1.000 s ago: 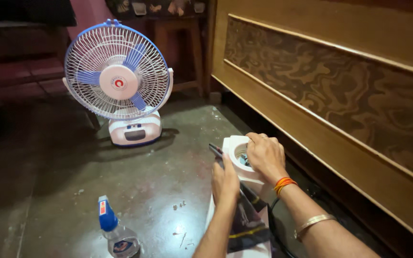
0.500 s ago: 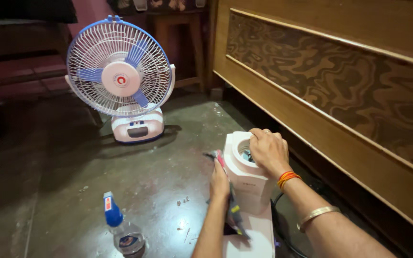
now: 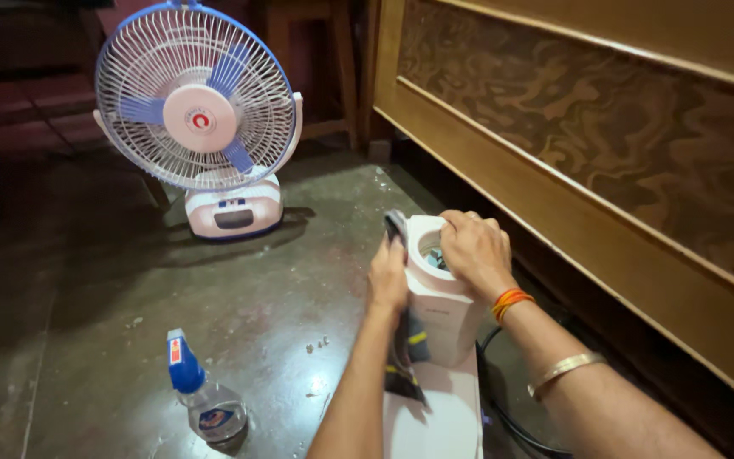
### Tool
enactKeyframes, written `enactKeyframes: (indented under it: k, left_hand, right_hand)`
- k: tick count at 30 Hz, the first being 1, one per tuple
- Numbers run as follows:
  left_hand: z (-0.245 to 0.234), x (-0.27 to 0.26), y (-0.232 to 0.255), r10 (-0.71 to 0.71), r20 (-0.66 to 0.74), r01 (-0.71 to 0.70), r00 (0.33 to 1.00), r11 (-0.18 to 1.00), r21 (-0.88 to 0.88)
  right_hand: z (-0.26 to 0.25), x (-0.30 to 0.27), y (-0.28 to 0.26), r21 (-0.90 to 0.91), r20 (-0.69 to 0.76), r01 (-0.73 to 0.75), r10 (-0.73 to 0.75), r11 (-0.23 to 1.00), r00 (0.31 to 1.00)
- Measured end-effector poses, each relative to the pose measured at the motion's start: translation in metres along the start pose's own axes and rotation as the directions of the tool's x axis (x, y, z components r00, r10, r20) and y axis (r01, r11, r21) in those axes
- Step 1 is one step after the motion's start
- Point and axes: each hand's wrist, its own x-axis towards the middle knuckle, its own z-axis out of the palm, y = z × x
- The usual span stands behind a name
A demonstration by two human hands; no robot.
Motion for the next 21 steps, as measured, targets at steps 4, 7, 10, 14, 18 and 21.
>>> enactKeyframes:
  k: [4, 7, 10, 14, 18, 21]
  left_hand:
    - [-0.007, 0.019, -0.015, -0.229, 0.151, 0.257, 0.962, 0.945, -0.200]
    - [-0.007, 0.009, -0.019, -0.264, 0.187, 0.306, 0.946, 0.917, -0.255]
    - [-0.014, -0.024, -0.021, -0.261, 0.136, 0.287, 0.956, 0.928, -0.236]
    - [-0.030, -0.078, -0.001, -0.536, 0.037, 0.533, 0.843, 0.843, 0.067]
    - [-0.022, -0.094, -0.008, -0.481, -0.054, 0.483, 0.875, 0.875, 0.040]
    - [-0.008, -0.065, -0.025, -0.197, -0.136, 0.210, 0.971, 0.973, 0.093]
  right_hand:
    - [-0.001, 0.000, 0.000, -0.002, 0.010, -0.002, 0.002, 1.000, 1.000]
    - [-0.002, -0.003, 0.002, -0.008, -0.008, 0.006, -0.006, 1.000, 1.000]
    - [-0.001, -0.004, -0.002, -0.003, -0.018, 0.014, -0.015, 1.000, 1.000]
    - [0.000, -0.005, -0.001, -0.029, 0.000, 0.013, -0.013, 0.999, 1.000]
    - [-0.002, -0.005, 0.000, -0.021, -0.014, 0.027, -0.027, 0.999, 1.000]
    - [-0.002, -0.006, 0.000, -0.020, -0.035, 0.060, -0.061, 0.998, 0.998]
